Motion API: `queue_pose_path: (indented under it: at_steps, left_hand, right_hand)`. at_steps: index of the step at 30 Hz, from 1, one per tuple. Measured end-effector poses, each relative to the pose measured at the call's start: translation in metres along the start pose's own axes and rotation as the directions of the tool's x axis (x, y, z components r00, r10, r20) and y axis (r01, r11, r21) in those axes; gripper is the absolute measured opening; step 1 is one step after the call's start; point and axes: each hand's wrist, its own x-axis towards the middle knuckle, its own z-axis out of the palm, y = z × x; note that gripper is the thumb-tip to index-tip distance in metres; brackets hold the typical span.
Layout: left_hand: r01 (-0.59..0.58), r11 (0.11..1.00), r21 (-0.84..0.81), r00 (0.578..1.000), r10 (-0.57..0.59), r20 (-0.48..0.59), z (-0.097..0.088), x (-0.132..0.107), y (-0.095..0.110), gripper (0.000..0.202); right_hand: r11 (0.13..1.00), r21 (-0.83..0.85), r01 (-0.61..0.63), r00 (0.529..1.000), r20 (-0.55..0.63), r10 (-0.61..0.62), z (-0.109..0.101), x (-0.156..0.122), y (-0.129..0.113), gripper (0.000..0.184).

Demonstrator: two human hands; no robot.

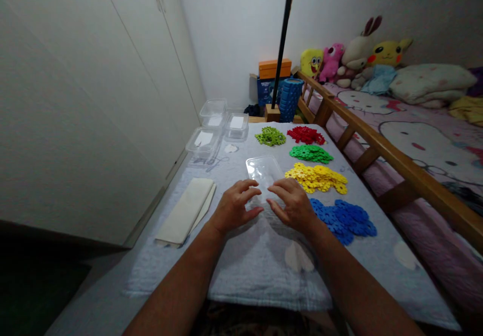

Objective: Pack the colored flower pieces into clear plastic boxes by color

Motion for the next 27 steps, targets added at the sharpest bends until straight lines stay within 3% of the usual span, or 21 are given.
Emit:
queue_pose_path:
  at_steps: [3, 6, 8, 12, 15, 18, 21, 23, 25, 27]
  left_hand:
    - [-0.055, 0.996, 0.064, 0.998, 0.054, 0.011, 0.0, 0.002, 0.004, 0.027]
    - [-0.084, 0.993, 0.079, 0.996, 0.082, 0.021, 0.001, 0.003, 0.007, 0.01]
    - [-0.069, 0.996, 0.056, 0.998, 0.068, 0.017, 0.001, 0.004, 0.008, 0.002]
    - [0.05, 0.999, 0.017, 0.998, -0.049, -0.049, -0.003, 0.004, 0.007, 0.004]
    - [0.133, 0.99, 0.044, 0.988, -0.129, -0.087, -0.003, 0.004, 0.005, 0.008]
    - [0.134, 0.987, 0.091, 0.989, -0.127, -0.079, -0.003, 0.004, 0.006, 0.026]
    - [0.071, 0.988, 0.134, 0.996, -0.063, -0.065, 0.001, 0.003, 0.011, 0.041]
    - [0.02, 0.987, 0.161, 0.999, -0.012, -0.053, 0.005, 0.003, 0.017, 0.046]
    - [-0.004, 0.984, 0.179, 1.0, 0.009, -0.029, 0.011, 0.004, 0.024, 0.046]
    - [0.009, 0.982, 0.191, 1.0, -0.007, -0.013, 0.018, 0.004, 0.031, 0.041]
  right_hand:
    - [0.994, -0.032, -0.109, 0.993, 0.048, 0.111, -0.013, 0.001, 0.013, 0.027]
    - [0.982, -0.061, -0.181, 0.969, 0.161, 0.188, -0.02, 0.0, 0.022, 0.036]
    - [0.98, -0.039, -0.197, 0.954, 0.221, 0.201, -0.021, -0.001, 0.022, 0.032]
    - [0.969, 0.139, -0.204, 0.954, 0.251, 0.165, -0.019, 0.0, 0.013, 0.017]
    - [0.928, 0.296, -0.227, 0.968, 0.177, 0.18, -0.013, 0.001, 0.01, 0.013]
    - [0.915, 0.274, -0.295, 0.952, 0.0, 0.307, -0.006, 0.0, 0.018, 0.013]
    - [0.864, 0.212, -0.456, 0.867, -0.113, 0.486, 0.0, -0.002, 0.029, 0.015]
    - [0.758, 0.29, -0.584, 0.768, -0.106, 0.632, 0.005, -0.002, 0.032, 0.023]
    - [0.564, 0.471, -0.678, 0.638, -0.004, 0.77, 0.011, -0.002, 0.032, 0.034]
    - [0.304, 0.649, -0.697, 0.513, 0.155, 0.845, 0.016, 0.0, 0.027, 0.044]
